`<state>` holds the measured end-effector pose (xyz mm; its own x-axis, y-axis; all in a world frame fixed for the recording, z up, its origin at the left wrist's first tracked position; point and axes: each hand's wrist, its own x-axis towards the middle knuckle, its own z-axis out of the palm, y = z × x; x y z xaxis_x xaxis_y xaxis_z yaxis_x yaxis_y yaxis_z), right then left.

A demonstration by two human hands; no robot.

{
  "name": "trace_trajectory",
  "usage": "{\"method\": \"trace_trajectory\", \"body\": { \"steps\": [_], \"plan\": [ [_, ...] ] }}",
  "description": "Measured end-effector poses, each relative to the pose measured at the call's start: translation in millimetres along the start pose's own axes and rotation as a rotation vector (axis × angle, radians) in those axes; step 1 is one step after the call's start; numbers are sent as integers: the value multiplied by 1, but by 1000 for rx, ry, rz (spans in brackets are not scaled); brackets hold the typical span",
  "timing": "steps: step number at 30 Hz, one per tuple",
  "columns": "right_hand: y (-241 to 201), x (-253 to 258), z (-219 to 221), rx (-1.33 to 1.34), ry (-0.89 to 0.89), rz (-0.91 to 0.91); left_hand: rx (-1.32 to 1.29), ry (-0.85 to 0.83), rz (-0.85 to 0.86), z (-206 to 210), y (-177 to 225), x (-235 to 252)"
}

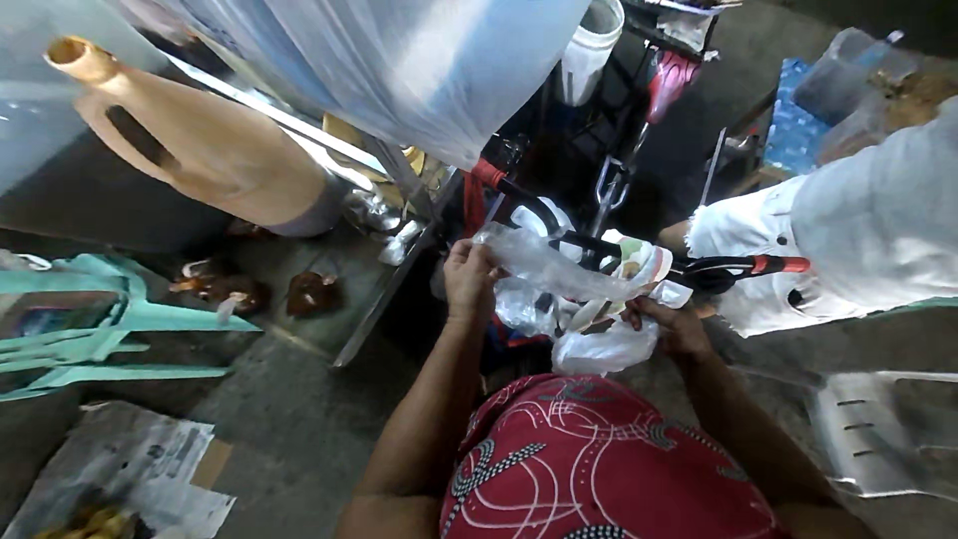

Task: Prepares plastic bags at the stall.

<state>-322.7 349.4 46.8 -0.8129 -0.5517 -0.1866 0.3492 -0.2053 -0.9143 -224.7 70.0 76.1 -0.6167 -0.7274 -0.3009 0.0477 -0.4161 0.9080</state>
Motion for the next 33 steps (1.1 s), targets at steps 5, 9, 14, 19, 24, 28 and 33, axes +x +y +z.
{"method": "trace_trajectory", "body": {
  "steps": [5, 9, 14, 19, 24, 28, 33],
  "plan": [
    [4, 1, -17, -240, 52, -61, 88, -32, 134, 0, 2, 1],
    [-8, -6, -18, -553, 252, -84, 255, -139, 298, 4, 11, 0],
    [-22, -12, 3, -737, 100, -295, 776, -507, 475, 30, 12, -23],
    [-16, -13, 23, -1042, -84, -381, 812, -946, 704, 59, -45, -61],
    [-3, -20, 13, -1177, -157, -292, 774, -1017, 607, 54, -58, -70],
    [-3, -25, 11, -1256, -138, -230, 1104, -1017, 353, 58, -47, -66],
    [3, -22, 9, -1207, -249, -307, 762, -1137, 431, 60, -64, -63]
  ]
}}
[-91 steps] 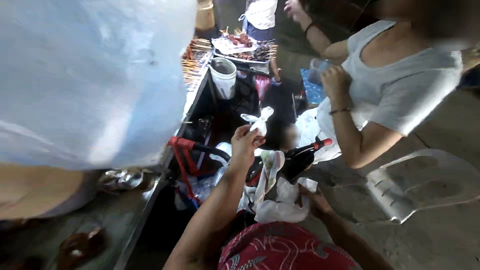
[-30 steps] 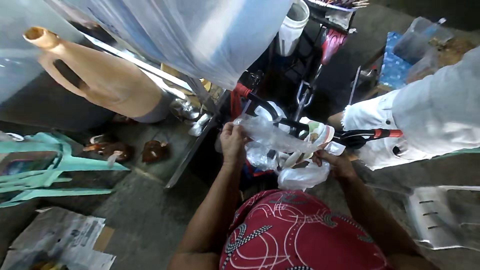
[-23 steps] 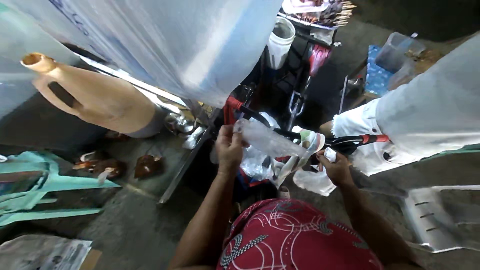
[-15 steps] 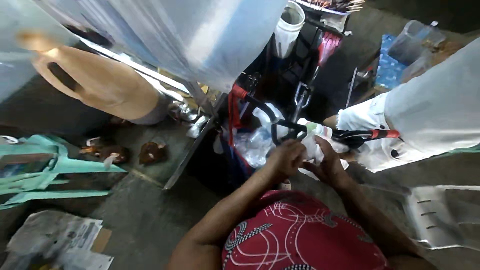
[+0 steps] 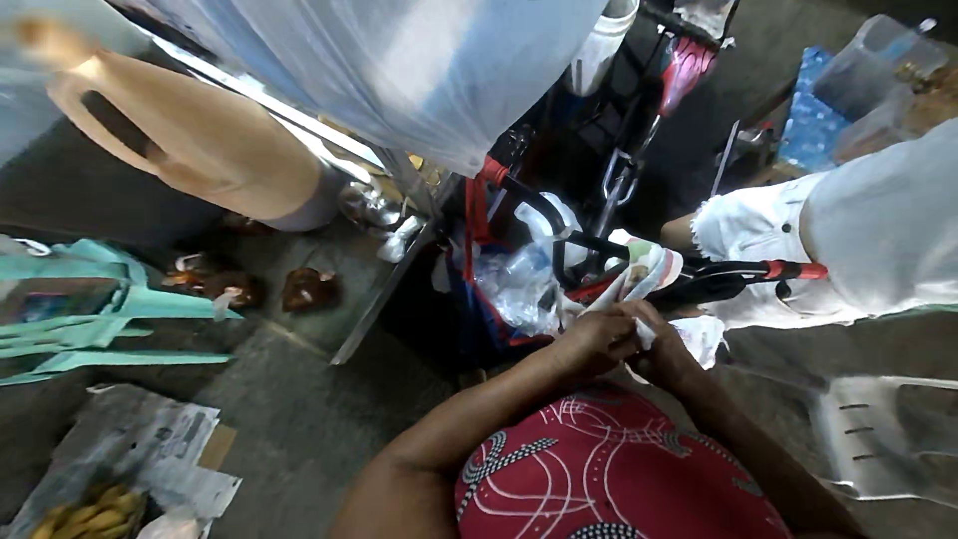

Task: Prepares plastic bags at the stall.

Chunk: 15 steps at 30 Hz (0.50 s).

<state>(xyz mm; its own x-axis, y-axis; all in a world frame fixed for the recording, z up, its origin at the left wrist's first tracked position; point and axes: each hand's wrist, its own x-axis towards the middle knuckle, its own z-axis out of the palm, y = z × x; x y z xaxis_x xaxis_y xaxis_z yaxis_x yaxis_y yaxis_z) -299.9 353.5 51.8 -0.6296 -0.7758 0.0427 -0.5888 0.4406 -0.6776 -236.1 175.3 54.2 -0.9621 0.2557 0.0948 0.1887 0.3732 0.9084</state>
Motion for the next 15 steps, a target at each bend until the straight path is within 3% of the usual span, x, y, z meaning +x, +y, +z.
{"method": "trace_trajectory", "body": {
  "steps": [2, 4, 8, 11, 15],
  "plan": [
    [9, 3, 3, 33, 15, -16, -135, -77, -60, -10, -5, 0],
    [18, 3, 7, 32, -20, 2, -97, -73, -297, -27, -16, -3],
    [30, -9, 13, 113, -111, 63, 212, 198, -853, -54, -73, -14],
    [26, -15, 13, 214, -200, 187, 263, 424, -1057, -68, -106, -19],
    [20, -17, 16, 290, -222, 221, 395, 447, -1265, -75, -121, 1]
  ]
}}
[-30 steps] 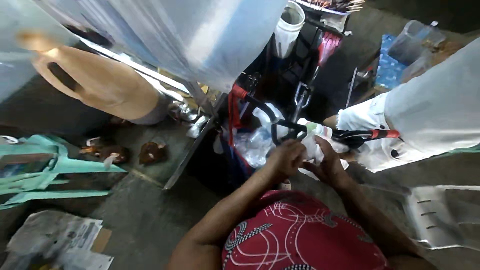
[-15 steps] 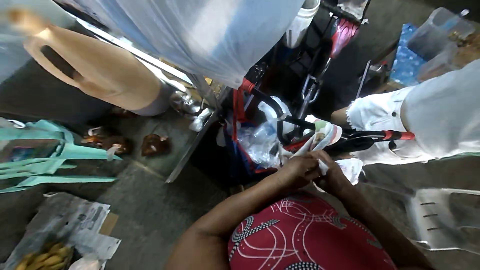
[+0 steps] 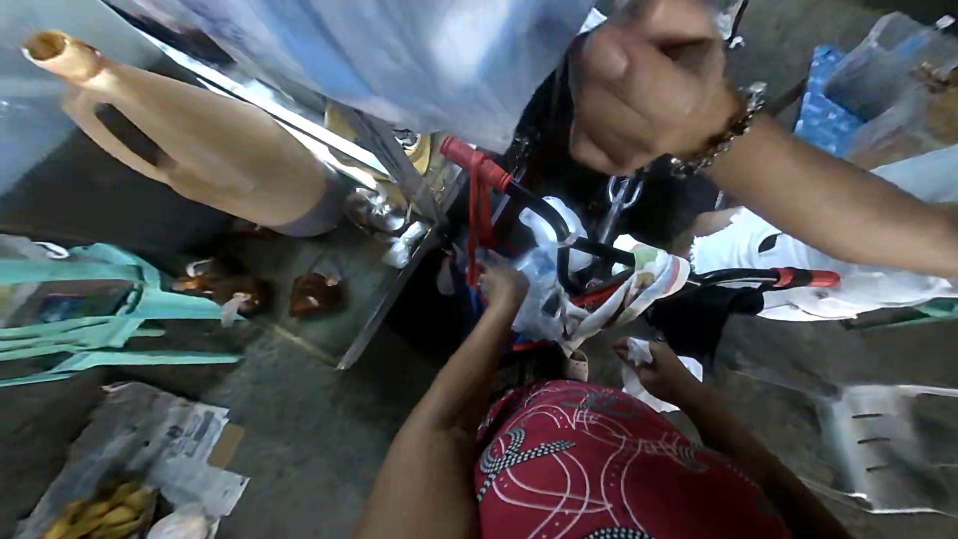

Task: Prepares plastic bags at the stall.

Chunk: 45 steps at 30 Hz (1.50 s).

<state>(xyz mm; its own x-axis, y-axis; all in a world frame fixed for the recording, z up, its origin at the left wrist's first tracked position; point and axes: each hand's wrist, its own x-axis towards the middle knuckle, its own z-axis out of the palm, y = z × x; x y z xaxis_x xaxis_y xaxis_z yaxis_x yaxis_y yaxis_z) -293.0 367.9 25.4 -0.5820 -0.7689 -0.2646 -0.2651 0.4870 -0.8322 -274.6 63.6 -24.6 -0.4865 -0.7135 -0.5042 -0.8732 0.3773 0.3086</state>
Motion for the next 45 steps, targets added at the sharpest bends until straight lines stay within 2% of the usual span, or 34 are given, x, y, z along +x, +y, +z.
{"method": "trace_trajectory", "body": {
  "steps": [2, 5, 7, 11, 17, 19, 21, 23, 26, 29, 31, 34, 36, 37, 39, 40, 41, 42, 44, 45],
  "plan": [
    [-3, -1, 0, -22, -18, 2, 69, 44, -77, 5, 6, 11],
    [2, -2, 2, -49, -43, -8, 26, 81, -189, -1, 8, 24],
    [5, -4, 2, -44, -52, 5, -69, 47, -168, -7, 4, 24],
    [9, -5, 2, -24, -68, 33, -25, 59, 175, 15, -9, 8],
    [2, 10, 2, 9, -101, 76, -94, -4, 557, 28, -19, -60],
    [6, 20, 7, 121, -35, 80, -128, 0, 695, 25, -21, -81],
    [3, 34, 12, 264, 58, 173, -174, 8, 871, 22, -22, -99],
    [-8, 48, 16, 422, 145, 361, -230, -10, 1085, 21, -23, -115],
    [-10, 62, 16, 619, 119, 456, -263, -213, 1338, 18, -22, -125],
    [-8, 73, 18, 925, -60, 499, -297, -466, 1394, 14, -21, -128],
    [-16, 76, 22, 982, -173, 540, -318, -569, 1376, 10, -19, -130],
    [-23, 77, 21, 811, -99, 484, -551, -674, 1213, 1, -25, -136],
    [-27, 73, 12, 645, 2, 416, -856, -707, 944, -3, -35, -138],
    [-34, 68, 7, 545, 16, 423, -996, -675, 753, -4, -37, -137],
    [-45, 58, 0, 353, -65, 392, -1119, -586, 361, -6, -37, -128],
    [-42, 55, 0, 293, -162, 301, -1131, -571, 245, -5, -37, -120],
    [-36, 56, 5, 245, -239, 220, -1140, -569, 185, -3, -35, -113],
    [-23, 59, 14, 175, -224, 140, -1163, -582, 160, -2, -31, -110],
    [-14, 57, 27, 106, -33, -17, -1257, -605, 135, -5, -17, -110],
    [-13, 54, 31, 174, 5, -46, -1322, -581, 104, -8, -8, -112]
  ]
}}
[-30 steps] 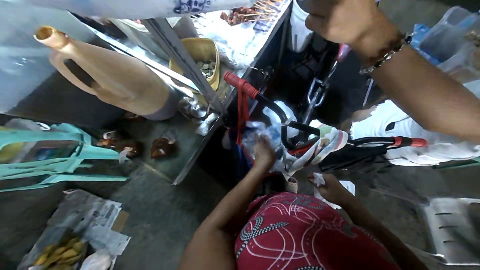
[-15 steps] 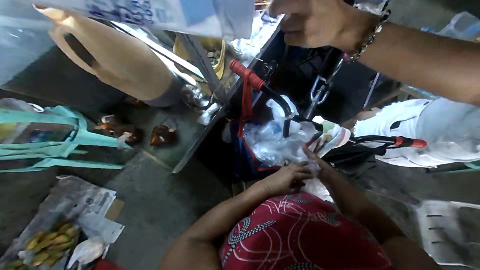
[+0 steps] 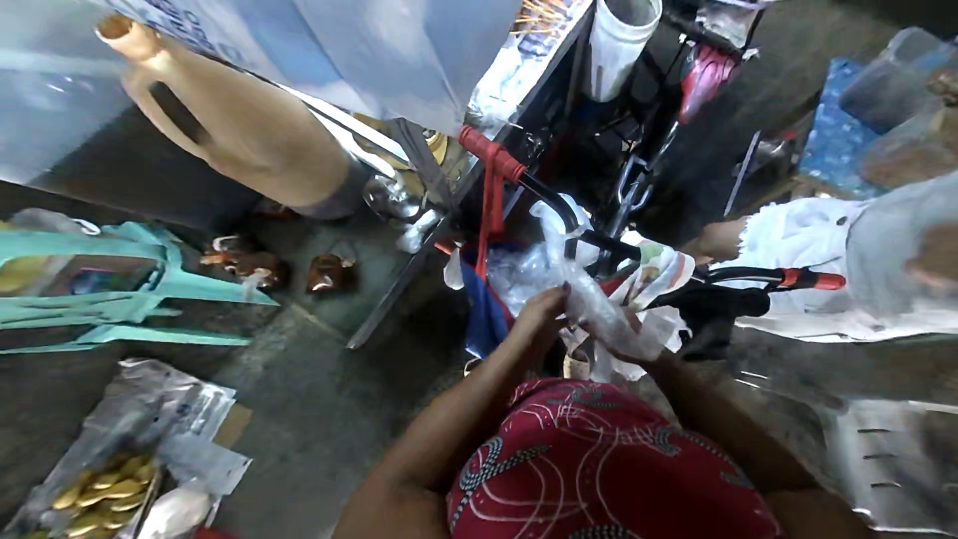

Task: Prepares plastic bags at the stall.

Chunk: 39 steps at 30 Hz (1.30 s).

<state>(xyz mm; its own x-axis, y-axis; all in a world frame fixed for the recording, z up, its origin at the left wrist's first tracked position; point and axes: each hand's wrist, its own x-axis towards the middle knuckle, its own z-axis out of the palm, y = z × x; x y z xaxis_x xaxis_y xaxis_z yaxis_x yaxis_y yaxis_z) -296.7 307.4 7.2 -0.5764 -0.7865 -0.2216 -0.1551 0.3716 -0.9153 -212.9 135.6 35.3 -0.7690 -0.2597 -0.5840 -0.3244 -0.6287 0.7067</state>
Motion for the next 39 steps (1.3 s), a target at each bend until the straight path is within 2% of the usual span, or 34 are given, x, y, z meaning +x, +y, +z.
{"method": "trace_trajectory", "body": {
  "steps": [2, 3, 5, 7, 9, 11, 13, 16, 18, 22, 25, 27, 29, 31, 34, 36, 39],
  "plan": [
    [3, -9, -1, 205, -10, -2, -81, 70, 49, 10, 8, 5],
    [7, -12, -8, 159, -18, 3, -63, 62, 102, 8, 9, 7],
    [15, -15, -29, -81, 88, -14, 169, -17, 239, -3, 11, 11],
    [14, -16, -48, -91, 274, 48, 541, -122, 331, -13, 12, 13],
    [4, -17, -61, 122, 374, 86, 789, -241, 332, -8, 8, 10],
    [-6, -19, -64, 326, 305, 107, 854, -337, 332, 6, -1, 7],
    [-21, -21, -55, 349, 253, 132, 849, -414, 320, 22, -9, 5],
    [-31, -16, -40, 374, 393, 231, 906, -502, 311, 30, -19, 5],
    [-33, -17, -38, 420, 460, 303, 1014, -541, 277, 27, -20, 3],
    [-24, -24, -47, 607, 531, 242, 1301, -578, 181, -2, -35, 21],
    [-10, -28, -63, 728, 393, 149, 1492, -438, 133, -31, -37, 38],
    [-10, -30, -70, 599, 344, 144, 1460, -223, 167, -45, -32, 48],
    [-16, -34, -69, 396, 331, 227, 1420, -64, 198, -56, -31, 62],
    [-22, -38, -60, 206, 291, 336, 1455, -48, 143, -68, -39, 76],
    [-9, -40, -49, 9, 140, 359, 1498, -90, 75, -75, -51, 85],
    [-2, -34, -43, -25, 56, 354, 1456, -33, 88, -70, -37, 73],
    [1, -25, -33, 18, 9, 372, 1298, 137, 119, -60, -7, 49]
  ]
}}
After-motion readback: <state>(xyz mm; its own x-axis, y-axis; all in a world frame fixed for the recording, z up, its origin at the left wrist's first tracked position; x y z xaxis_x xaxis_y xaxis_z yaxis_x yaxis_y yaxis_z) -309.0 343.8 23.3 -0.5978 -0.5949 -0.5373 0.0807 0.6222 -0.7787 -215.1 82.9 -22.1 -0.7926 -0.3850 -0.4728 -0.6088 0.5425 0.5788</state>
